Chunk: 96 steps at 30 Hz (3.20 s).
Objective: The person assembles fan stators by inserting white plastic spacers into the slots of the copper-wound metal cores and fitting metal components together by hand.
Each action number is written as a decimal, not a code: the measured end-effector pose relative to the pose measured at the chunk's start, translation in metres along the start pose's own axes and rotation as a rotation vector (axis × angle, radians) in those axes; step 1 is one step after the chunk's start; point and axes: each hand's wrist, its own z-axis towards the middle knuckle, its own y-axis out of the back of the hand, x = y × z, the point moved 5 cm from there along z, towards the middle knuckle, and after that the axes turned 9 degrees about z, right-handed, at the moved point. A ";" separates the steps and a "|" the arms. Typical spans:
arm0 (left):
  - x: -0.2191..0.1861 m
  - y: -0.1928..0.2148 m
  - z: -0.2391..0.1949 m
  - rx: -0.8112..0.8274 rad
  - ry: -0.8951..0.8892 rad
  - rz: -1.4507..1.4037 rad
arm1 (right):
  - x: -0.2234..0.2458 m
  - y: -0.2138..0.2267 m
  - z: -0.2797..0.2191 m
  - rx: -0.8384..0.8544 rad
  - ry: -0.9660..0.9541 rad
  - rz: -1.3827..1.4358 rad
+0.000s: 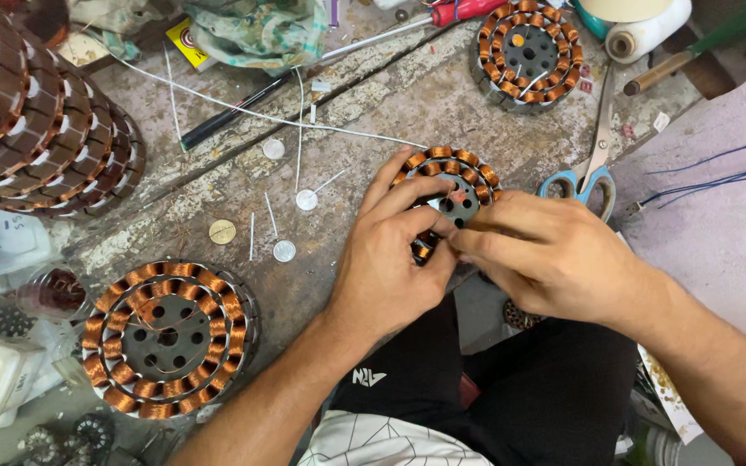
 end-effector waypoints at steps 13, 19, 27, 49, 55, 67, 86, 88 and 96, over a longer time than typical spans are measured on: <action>0.003 -0.001 0.001 0.034 0.073 -0.064 | 0.003 -0.005 0.007 0.016 -0.046 -0.122; 0.002 -0.001 0.001 0.053 0.031 -0.035 | 0.000 -0.008 0.003 0.055 -0.005 -0.126; -0.003 0.003 0.001 0.048 -0.006 -0.013 | -0.007 0.003 0.004 -0.146 -0.169 -0.069; -0.002 0.002 0.000 0.042 -0.028 -0.005 | -0.010 0.003 0.005 -0.144 -0.326 -0.033; -0.003 0.003 0.001 0.046 -0.009 -0.014 | 0.005 0.009 0.010 -0.087 -0.263 -0.037; 0.000 0.001 0.002 0.070 0.016 -0.039 | 0.003 -0.008 0.005 0.004 -0.087 -0.168; -0.002 0.001 -0.001 0.067 -0.046 0.038 | 0.000 -0.005 -0.019 -0.284 -0.013 -0.159; -0.004 0.002 -0.001 0.097 -0.065 0.076 | 0.000 0.001 -0.026 -0.385 -0.075 -0.120; -0.015 -0.010 0.014 0.132 0.014 0.244 | 0.021 -0.021 -0.075 -1.145 -0.272 0.356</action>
